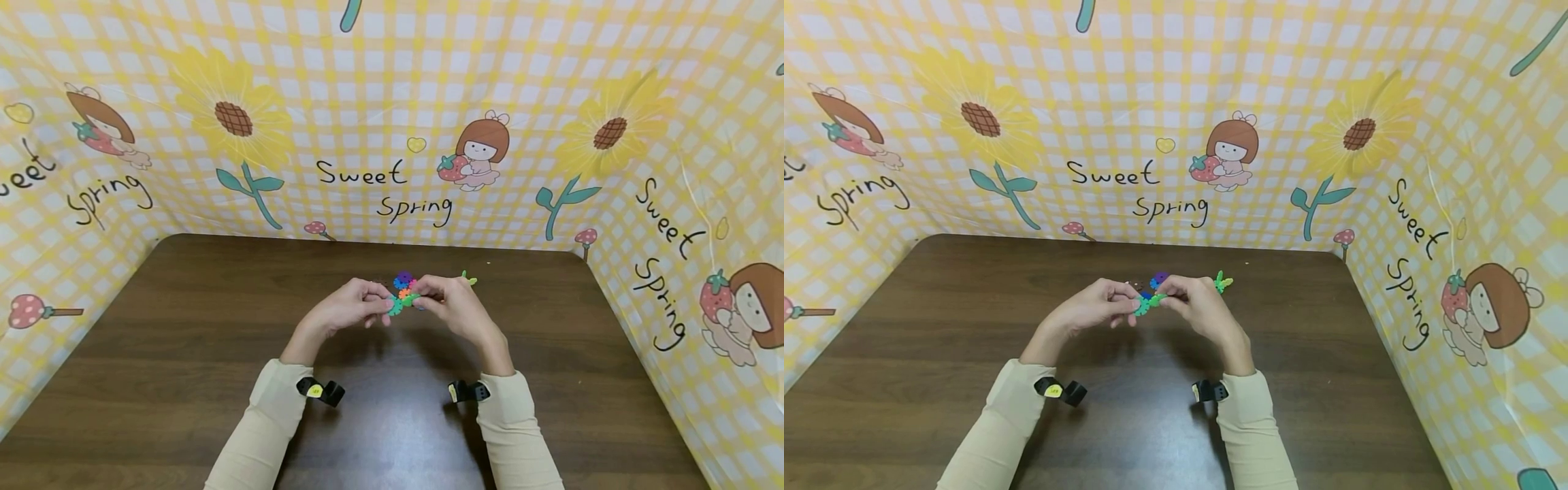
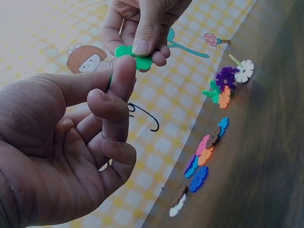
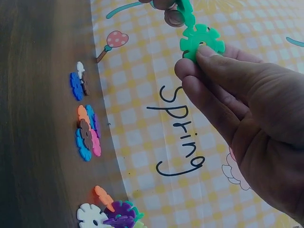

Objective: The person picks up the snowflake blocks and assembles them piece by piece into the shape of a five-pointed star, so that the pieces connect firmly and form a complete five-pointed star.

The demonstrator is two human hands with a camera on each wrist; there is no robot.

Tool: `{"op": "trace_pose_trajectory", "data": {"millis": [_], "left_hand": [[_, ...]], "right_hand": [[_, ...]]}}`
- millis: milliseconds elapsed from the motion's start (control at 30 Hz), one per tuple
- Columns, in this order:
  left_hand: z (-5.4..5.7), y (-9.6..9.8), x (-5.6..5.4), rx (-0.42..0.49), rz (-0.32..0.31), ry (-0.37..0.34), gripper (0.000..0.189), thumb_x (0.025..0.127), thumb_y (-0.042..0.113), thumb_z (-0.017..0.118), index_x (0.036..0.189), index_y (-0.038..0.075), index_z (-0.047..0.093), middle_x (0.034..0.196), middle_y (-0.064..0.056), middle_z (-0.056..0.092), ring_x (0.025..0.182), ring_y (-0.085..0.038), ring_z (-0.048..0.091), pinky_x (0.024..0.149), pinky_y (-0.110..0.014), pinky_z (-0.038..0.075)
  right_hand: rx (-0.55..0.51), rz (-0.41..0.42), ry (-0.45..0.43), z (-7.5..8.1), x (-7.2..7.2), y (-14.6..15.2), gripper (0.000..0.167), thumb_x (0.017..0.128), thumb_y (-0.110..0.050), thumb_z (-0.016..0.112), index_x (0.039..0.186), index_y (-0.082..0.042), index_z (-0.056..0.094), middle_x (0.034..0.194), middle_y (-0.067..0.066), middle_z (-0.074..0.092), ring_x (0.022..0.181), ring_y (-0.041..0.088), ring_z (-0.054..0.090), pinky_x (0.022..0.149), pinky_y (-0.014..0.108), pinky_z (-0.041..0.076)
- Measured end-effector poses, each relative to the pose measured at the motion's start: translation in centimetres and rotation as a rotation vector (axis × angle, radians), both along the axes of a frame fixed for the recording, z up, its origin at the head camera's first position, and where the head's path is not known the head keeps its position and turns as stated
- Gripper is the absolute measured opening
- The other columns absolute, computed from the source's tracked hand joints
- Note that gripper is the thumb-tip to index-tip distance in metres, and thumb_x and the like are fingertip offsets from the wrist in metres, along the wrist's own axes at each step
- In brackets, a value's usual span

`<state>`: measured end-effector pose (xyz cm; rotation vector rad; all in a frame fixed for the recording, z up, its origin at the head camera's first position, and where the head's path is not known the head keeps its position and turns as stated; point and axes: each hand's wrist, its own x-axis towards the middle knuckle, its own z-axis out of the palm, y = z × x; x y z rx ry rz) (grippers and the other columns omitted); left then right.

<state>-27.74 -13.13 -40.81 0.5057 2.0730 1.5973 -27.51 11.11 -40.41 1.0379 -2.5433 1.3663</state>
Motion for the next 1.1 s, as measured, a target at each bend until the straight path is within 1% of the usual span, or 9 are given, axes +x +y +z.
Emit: {"op": "trace_pose_trajectory", "data": {"millis": [133, 333, 433, 567, 700, 767, 933, 1033, 1100], "left_hand": [[0.0, 0.1, 0.0, 0.0, -0.001, 0.009, 0.019, 0.102, 0.012, 0.058, 0.107, -0.005, 0.065, 0.086, -0.028, 0.069, 0.057, -0.013, 0.05, 0.056, -0.024, 0.042], [0.0, 0.4, 0.3, 0.011, -0.013, 0.024, 0.017, 0.102, 0.01, 0.057, 0.105, -0.005, 0.064, 0.085, -0.03, 0.068, 0.057, -0.013, 0.051, 0.056, -0.024, 0.043], [0.1, 0.5, 0.4, 0.026, -0.005, 0.024, 0.015, 0.102, 0.008, 0.057, 0.104, -0.006, 0.063, 0.085, -0.032, 0.067, 0.058, -0.014, 0.052, 0.058, -0.024, 0.044], [0.3, 0.4, 0.5, 0.05, -0.003, 0.003, 0.013, 0.102, 0.006, 0.057, 0.105, -0.006, 0.061, 0.082, -0.027, 0.068, 0.06, -0.015, 0.052, 0.059, -0.024, 0.044], [0.3, 0.3, 0.5, 0.067, -0.02, -0.021, 0.012, 0.101, 0.004, 0.056, 0.107, -0.007, 0.059, 0.076, -0.014, 0.069, 0.061, -0.014, 0.053, 0.059, -0.022, 0.044], [0.2, 0.2, 0.4, 0.074, -0.028, -0.027, 0.012, 0.101, 0.003, 0.056, 0.107, -0.007, 0.059, 0.075, -0.01, 0.069, 0.061, -0.013, 0.054, 0.059, -0.022, 0.044], [0.0, -0.2, 0.1, 0.075, -0.034, -0.028, 0.015, 0.101, 0.006, 0.057, 0.108, -0.007, 0.059, 0.076, -0.01, 0.07, 0.062, -0.015, 0.054, 0.061, -0.024, 0.046], [-0.1, -0.2, 0.1, 0.064, -0.039, -0.031, 0.018, 0.101, 0.01, 0.059, 0.11, -0.006, 0.06, 0.078, -0.009, 0.071, 0.061, -0.015, 0.055, 0.064, -0.027, 0.047], [-0.1, -0.1, 0.0, 0.059, -0.045, -0.032, 0.02, 0.102, 0.012, 0.059, 0.111, -0.005, 0.061, 0.078, -0.008, 0.071, 0.061, -0.013, 0.055, 0.065, -0.028, 0.048]], "right_hand": [[-0.009, 0.005, -0.005, 0.0, 0.0, 0.0, 0.008, 0.089, -0.002, 0.073, 0.096, -0.006, 0.071, 0.087, 0.007, 0.074, 0.078, 0.016, 0.07, 0.072, 0.036, 0.058], [0.003, 0.019, 0.008, -0.4, 0.0, -0.3, 0.011, 0.087, 0.001, 0.074, 0.095, -0.006, 0.071, 0.087, 0.011, 0.074, 0.079, 0.024, 0.072, 0.071, 0.028, 0.057], [0.003, 0.019, 0.024, -0.4, 0.0, -0.5, 0.01, 0.088, -0.001, 0.074, 0.095, -0.007, 0.072, 0.086, 0.009, 0.074, 0.076, 0.022, 0.071, 0.068, 0.026, 0.056], [-0.008, 0.035, 0.024, -0.2, 0.0, -0.7, 0.008, 0.089, -0.003, 0.073, 0.095, -0.009, 0.072, 0.084, 0.005, 0.074, 0.074, 0.017, 0.071, 0.066, 0.026, 0.055], [-0.027, 0.072, 0.003, -0.2, -0.2, -0.7, 0.008, 0.09, -0.003, 0.072, 0.095, -0.008, 0.072, 0.086, 0.009, 0.074, 0.078, 0.022, 0.072, 0.069, 0.027, 0.056], [-0.03, 0.079, -0.009, -0.1, -0.2, -0.8, 0.008, 0.09, -0.003, 0.072, 0.096, -0.008, 0.073, 0.087, 0.009, 0.074, 0.079, 0.023, 0.072, 0.07, 0.027, 0.056], [-0.042, 0.062, -0.047, -0.5, -0.3, -1.1, 0.008, 0.091, -0.005, 0.072, 0.097, -0.009, 0.073, 0.086, 0.0, 0.073, 0.08, 0.026, 0.072, 0.071, 0.033, 0.057], [-0.045, 0.073, -0.067, -0.7, -0.3, -0.9, 0.009, 0.092, -0.006, 0.07, 0.101, -0.009, 0.072, 0.089, 0.006, 0.074, 0.081, 0.027, 0.072, 0.072, 0.033, 0.057], [-0.037, 0.069, -0.063, -0.6, -0.3, -0.5, 0.01, 0.093, -0.006, 0.07, 0.102, -0.01, 0.071, 0.09, 0.008, 0.074, 0.08, 0.022, 0.07, 0.072, 0.032, 0.056]]}}
